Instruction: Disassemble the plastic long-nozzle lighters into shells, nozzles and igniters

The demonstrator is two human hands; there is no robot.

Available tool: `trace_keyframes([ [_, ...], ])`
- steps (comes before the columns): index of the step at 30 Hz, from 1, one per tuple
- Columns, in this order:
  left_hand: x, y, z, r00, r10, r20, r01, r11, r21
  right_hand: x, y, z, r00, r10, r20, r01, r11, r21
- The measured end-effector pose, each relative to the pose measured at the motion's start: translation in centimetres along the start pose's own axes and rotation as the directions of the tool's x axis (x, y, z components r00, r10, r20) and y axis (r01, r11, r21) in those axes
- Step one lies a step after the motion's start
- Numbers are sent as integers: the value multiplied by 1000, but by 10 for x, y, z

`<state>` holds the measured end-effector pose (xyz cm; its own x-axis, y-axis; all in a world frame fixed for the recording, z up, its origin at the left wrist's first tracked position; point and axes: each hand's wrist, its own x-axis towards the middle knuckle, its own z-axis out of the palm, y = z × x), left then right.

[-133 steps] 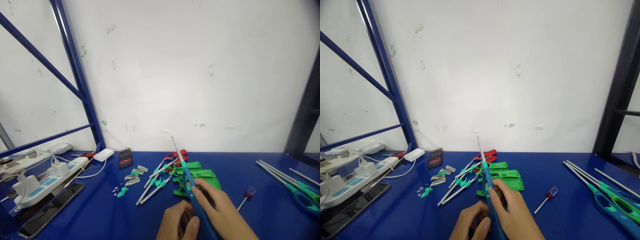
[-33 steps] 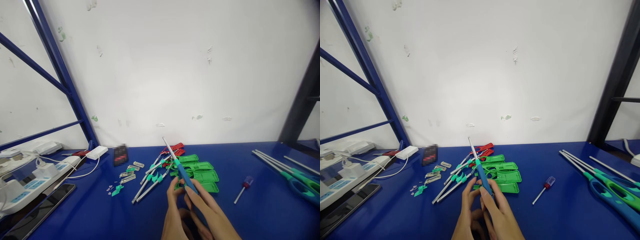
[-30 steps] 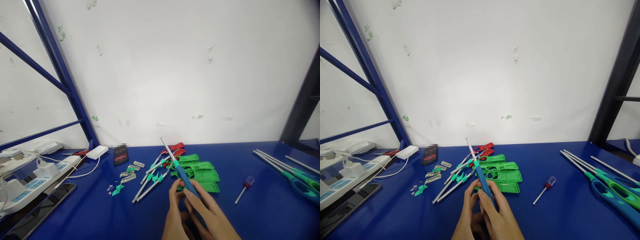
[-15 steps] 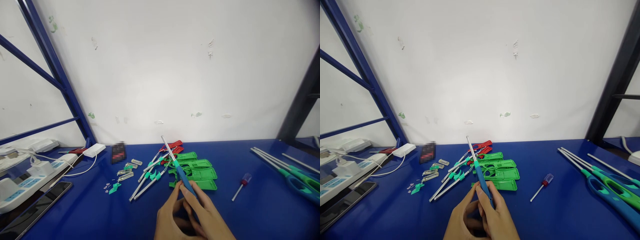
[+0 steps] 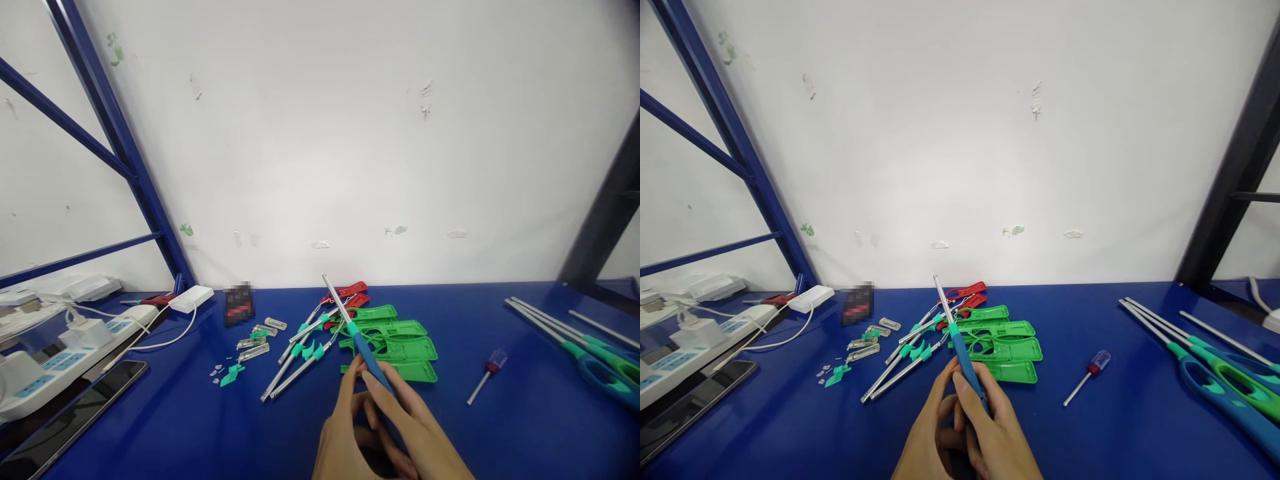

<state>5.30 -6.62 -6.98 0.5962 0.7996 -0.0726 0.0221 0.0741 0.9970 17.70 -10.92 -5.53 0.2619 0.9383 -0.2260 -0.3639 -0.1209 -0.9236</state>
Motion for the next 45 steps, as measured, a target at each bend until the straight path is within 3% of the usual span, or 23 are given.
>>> trace_keyframes([
  [8, -4, 14, 7, 999, -48, 23, 52, 973, -226, 5, -3, 2, 999, -47, -7, 47, 999, -10],
  [16, -4, 9, 13, 997, -80, -5, 76, 959, -275, 9, 3, 1, 997, -67, -28, 67, 998, 15],
  [27, 4, -8, 5, 998, 23, 57, -13, 987, -159, 9, 6, -3, 1000, 6, 18, -6, 1000, 4],
  [33, 0, -7, 7, 999, 24, 44, -19, 993, -115, 1, -3, -7, 998, 56, -23, -55, 998, 34],
  [37, -4, 2, 2, 998, 56, 36, -55, 998, -11, -12, -29, -13, 987, 162, 1, -162, 984, 76],
  [41, -9, 12, -7, 974, 218, -54, -206, 964, 169, -17, -50, -23, 985, 172, -29, -171, 985, 24],
  [43, -11, 18, -13, 937, 314, -152, -256, 915, 312, -14, -52, -32, 985, 166, 42, -164, 985, -59],
  [45, -12, 23, -21, 867, 469, -171, -324, 790, 521, -10, -48, -44, 964, 211, 165, -187, 971, -147],
])
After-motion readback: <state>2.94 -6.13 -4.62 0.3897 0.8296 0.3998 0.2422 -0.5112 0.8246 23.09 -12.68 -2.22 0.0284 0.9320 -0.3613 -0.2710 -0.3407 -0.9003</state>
